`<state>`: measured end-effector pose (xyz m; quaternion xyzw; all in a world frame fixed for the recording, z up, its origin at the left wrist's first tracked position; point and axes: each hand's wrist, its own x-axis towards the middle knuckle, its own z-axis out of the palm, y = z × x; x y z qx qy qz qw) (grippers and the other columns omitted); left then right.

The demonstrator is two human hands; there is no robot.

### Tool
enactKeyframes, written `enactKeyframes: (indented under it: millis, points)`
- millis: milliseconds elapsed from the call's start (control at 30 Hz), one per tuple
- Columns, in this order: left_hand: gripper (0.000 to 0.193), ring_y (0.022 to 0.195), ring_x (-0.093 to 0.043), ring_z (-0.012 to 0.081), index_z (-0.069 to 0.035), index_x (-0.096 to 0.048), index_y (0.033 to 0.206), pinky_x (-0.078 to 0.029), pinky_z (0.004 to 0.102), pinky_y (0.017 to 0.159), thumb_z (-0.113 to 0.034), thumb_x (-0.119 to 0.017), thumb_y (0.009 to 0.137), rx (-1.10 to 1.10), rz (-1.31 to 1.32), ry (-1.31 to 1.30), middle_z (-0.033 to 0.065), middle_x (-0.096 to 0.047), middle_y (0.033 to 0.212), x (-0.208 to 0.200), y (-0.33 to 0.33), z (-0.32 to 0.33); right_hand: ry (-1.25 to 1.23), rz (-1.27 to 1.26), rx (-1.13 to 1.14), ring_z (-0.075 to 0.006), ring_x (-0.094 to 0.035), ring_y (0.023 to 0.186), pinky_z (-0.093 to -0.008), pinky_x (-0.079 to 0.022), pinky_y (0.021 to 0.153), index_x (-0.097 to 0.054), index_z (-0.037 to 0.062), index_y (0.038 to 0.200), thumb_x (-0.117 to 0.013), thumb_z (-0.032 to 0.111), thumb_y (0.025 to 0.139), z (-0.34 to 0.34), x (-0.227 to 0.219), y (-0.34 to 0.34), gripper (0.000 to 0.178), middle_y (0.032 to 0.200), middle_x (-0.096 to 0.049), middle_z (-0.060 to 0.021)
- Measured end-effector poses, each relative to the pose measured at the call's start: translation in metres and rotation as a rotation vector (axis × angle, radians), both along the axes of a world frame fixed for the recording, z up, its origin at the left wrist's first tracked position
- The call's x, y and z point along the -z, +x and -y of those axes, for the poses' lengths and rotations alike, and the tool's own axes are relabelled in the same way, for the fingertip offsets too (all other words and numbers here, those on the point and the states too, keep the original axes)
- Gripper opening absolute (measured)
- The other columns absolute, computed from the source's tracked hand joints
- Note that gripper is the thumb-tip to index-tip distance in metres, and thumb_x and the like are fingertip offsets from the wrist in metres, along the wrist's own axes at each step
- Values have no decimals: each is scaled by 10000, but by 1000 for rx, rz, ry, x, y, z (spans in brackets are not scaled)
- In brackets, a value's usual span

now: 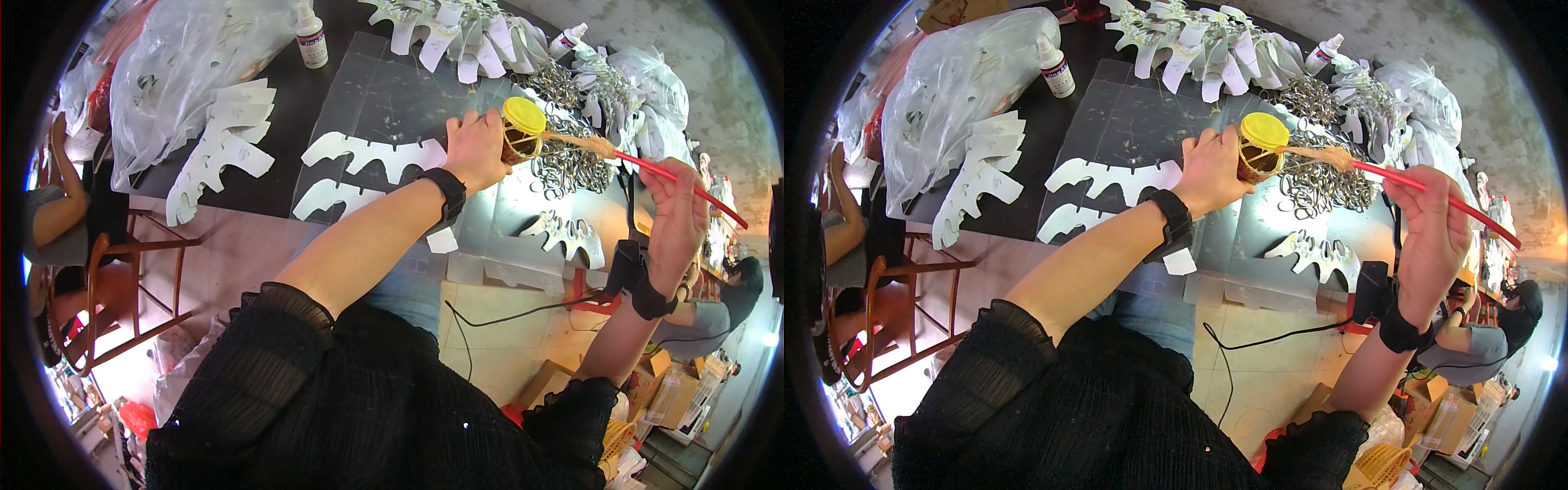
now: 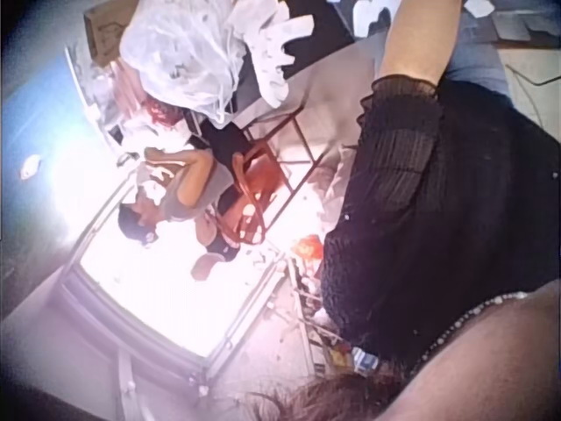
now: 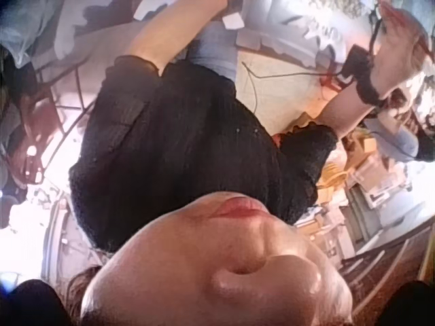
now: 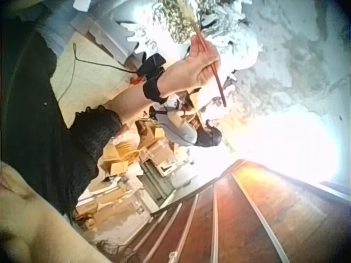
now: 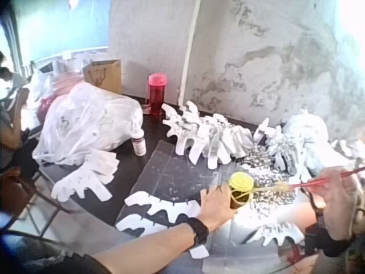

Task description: Applying glue to white shoe upper components using a brush and stacking them.

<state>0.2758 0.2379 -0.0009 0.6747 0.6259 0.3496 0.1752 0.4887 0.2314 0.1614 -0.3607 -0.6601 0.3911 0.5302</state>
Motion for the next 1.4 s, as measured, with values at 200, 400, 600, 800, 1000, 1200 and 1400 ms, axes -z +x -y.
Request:
enactKeyframes:
  millis: [200,400,600,800,1000,1200,1400]
  points:
    - [682,975,-463,286,8,-412,1043,-286,410,799,-276,-770,537,-13,-9,-49,138,-565,958,-1,-2,0,-114,251,12,-159,-597,824,-263,-485,762,-565,-70,933,-500,140,902,2,33,-38,222,873,-594,-82]
    - [689,987,-460,286,4,-412,1048,-287,409,805,-267,-782,535,-11,8,-31,134,-562,966,-2,-2,0,229,657,26,-120,-546,657,-233,-432,623,-599,-17,876,-529,101,869,-2,62,-61,138,842,-603,-78]
    - [678,995,-459,284,1,-412,1048,-286,407,820,-261,-782,545,0,17,-32,134,-556,974,-2,-2,0,-237,436,71,-146,-617,704,-224,-476,628,-576,-72,875,-501,124,894,-12,57,-64,211,811,-613,-116]
    - [683,985,-466,284,5,-415,1043,-291,408,808,-259,-782,532,-15,2,-37,138,-560,965,-2,-1,2,-200,127,53,-200,-627,758,-276,-517,719,-548,-95,924,-480,148,909,-7,52,-47,252,849,-612,-143]
    - [674,971,-474,286,3,-421,1026,-293,407,793,-258,-783,521,-11,7,-31,131,-574,949,-2,-1,0,-15,114,190,-204,-627,747,-279,-524,697,-549,-78,927,-483,165,911,5,26,-43,253,834,-597,-123]
    - [680,959,-479,284,-9,-425,1020,-293,402,781,-269,-792,510,-17,0,-14,121,-582,947,2,-2,-1,19,104,254,-212,-625,724,-300,-531,708,-545,-76,912,-487,161,909,12,9,-41,244,846,-587,-123]
    - [725,961,-476,282,-17,-421,1020,-293,409,770,-293,-814,476,-24,-2,0,113,-584,953,2,-3,0,-70,-77,218,-211,-611,814,-330,-526,781,-531,-65,912,-518,97,883,9,23,-17,165,854,-575,-112]
